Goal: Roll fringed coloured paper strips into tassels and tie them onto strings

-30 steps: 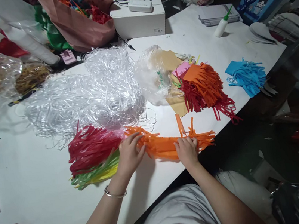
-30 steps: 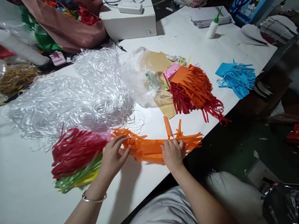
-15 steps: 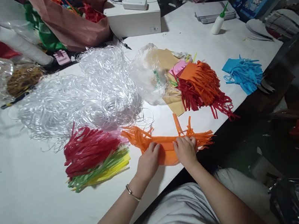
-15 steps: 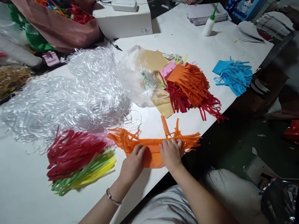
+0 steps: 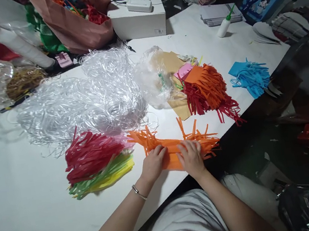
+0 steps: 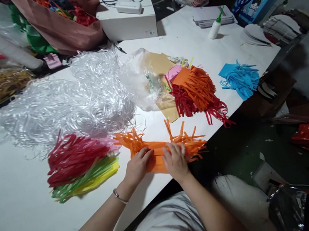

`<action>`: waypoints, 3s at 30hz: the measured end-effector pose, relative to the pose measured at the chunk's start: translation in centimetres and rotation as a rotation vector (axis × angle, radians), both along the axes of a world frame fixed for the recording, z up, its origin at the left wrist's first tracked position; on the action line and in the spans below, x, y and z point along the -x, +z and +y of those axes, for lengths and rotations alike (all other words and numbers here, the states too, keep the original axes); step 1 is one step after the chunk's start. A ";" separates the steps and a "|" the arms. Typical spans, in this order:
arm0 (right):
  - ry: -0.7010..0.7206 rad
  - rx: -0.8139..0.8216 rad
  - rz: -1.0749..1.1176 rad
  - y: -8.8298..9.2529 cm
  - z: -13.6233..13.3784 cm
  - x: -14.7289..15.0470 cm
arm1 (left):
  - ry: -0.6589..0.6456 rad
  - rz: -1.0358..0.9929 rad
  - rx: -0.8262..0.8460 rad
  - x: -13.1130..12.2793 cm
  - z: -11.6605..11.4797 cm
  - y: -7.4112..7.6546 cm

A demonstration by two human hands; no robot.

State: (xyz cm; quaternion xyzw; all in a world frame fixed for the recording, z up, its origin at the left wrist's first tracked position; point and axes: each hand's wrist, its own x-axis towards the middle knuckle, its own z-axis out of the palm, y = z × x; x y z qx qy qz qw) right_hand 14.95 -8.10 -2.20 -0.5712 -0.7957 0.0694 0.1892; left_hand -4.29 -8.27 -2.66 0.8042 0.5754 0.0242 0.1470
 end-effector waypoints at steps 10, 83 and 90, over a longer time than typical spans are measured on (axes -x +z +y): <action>0.100 -0.071 0.048 -1.8 -0.5 -0.2 | -0.128 -0.058 -0.049 -0.2 0.5 -0.6; -0.226 0.002 -0.006 -1.5 1.5 -1.2 | 0.001 -0.114 -0.122 -0.2 4.3 0.9; -0.322 -0.021 0.020 -0.9 1.6 -0.6 | 0.061 -0.052 -0.097 -0.8 4.7 0.7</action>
